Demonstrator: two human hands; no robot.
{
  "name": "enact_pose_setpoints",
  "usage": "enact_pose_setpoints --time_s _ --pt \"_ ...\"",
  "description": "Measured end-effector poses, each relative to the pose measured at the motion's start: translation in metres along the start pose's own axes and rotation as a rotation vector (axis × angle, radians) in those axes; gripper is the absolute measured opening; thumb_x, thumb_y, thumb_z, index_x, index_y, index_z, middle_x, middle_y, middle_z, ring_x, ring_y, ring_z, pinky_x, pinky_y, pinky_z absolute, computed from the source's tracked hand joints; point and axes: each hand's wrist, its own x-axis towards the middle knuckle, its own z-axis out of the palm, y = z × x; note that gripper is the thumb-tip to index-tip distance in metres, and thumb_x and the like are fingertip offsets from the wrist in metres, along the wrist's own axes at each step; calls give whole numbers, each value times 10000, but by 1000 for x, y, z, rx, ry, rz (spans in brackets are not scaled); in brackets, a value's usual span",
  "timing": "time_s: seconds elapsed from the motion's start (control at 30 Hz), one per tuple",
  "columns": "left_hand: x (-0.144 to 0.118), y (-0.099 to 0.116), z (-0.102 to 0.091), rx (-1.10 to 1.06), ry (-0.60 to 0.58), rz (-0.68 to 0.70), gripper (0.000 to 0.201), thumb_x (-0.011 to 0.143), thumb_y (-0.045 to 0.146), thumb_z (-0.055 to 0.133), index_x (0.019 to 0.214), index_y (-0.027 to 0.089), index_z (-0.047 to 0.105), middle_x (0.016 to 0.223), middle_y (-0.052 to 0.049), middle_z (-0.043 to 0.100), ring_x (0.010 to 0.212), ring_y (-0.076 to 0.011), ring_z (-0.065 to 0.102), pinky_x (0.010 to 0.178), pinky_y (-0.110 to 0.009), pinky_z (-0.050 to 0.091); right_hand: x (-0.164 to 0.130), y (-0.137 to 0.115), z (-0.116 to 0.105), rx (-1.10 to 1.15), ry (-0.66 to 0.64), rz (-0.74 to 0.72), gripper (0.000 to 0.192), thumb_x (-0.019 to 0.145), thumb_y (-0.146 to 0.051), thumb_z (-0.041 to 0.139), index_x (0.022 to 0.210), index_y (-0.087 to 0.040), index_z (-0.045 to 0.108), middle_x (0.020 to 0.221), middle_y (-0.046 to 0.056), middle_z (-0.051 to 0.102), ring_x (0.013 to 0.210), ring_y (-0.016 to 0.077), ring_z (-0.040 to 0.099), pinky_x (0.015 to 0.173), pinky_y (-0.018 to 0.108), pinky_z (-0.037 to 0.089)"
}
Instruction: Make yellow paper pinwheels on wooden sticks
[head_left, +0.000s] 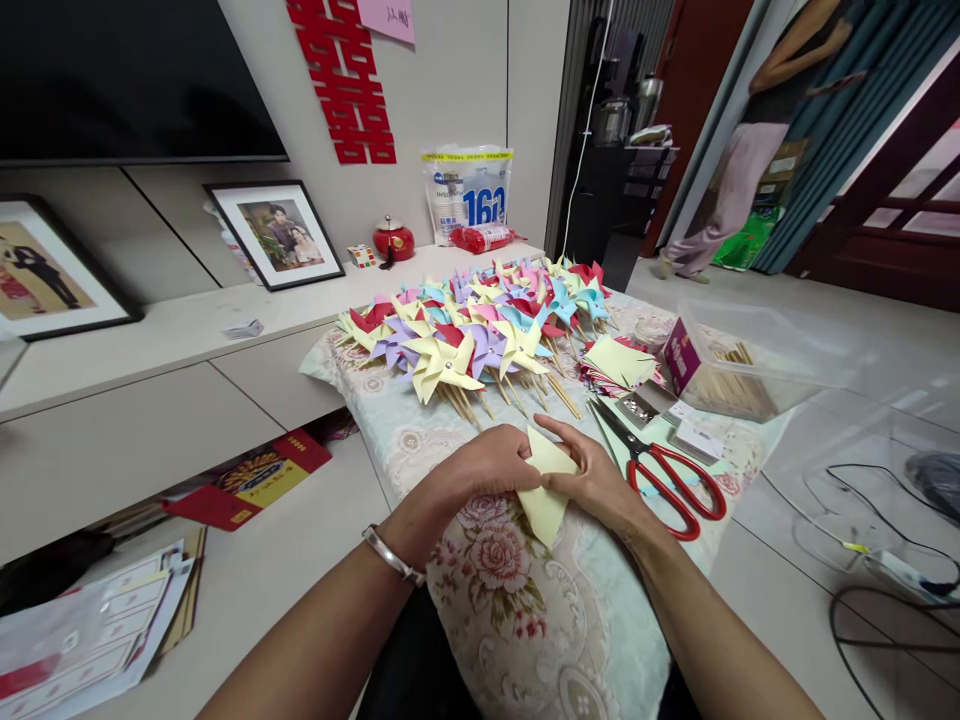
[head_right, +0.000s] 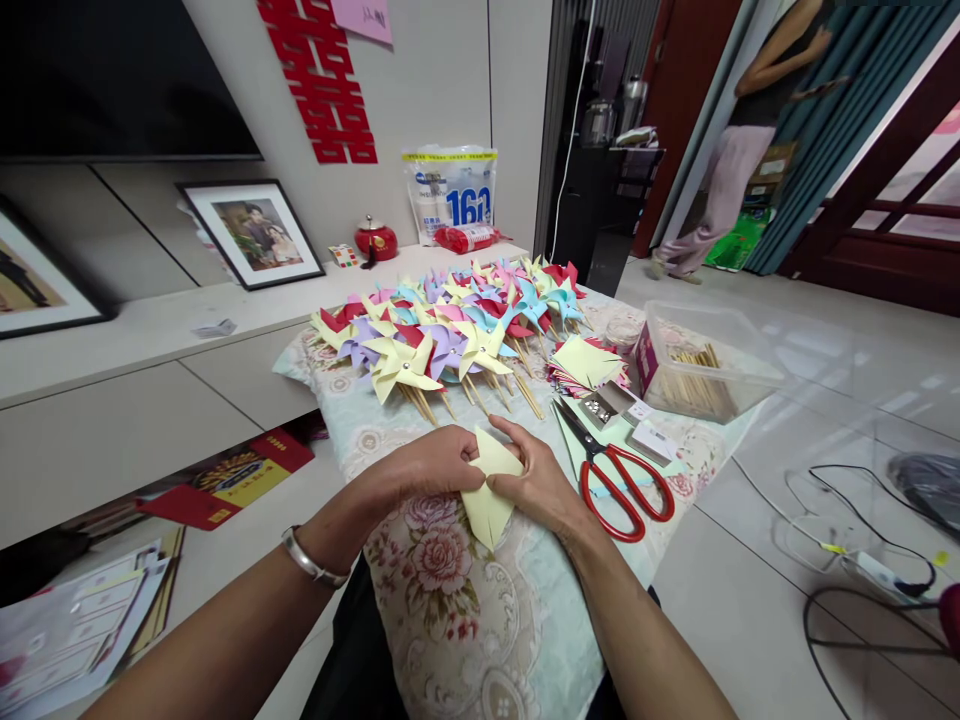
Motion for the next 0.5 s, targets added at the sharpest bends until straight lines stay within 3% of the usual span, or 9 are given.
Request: enact_pose_setpoints --time_s 0.1,0.23,0.37,0.5 --pt "-2 -5 -1 -69 -2 24 118 556 185 630 579 212 518 491 83 384 476 -110 331 479 -281 182 1 1 0 28 12 -12 841 656 -151 672 1468 -213 465 885 -4 638 648 142 557 570 253 418" --pt "-11 -11 1 -251 -27 30 171 688 343 648 759 194 604 604 43 553 528 -127 467 500 -249 308 0 -1 1 92 60 -25 850 632 -169 691 1453 -178 472 838 -14 633 630 138 542 566 251 413" --pt "-22 -18 13 -825 25 -10 412 699 470 750 932 146 643 724 -24 672 641 -149 606 644 -264 466 1 -1 0 144 110 -50 858 637 -183 704 1459 -188 460 871 0 670 664 160 581 608 275 456" --pt "-30 -17 34 -1093 114 56 375 728 460 761 933 156 680 804 -51 723 692 -172 651 694 -294 525 2 1 -1 184 181 -83 845 633 -181 716 1443 -203 475 959 24 720 753 194 640 667 296 501"
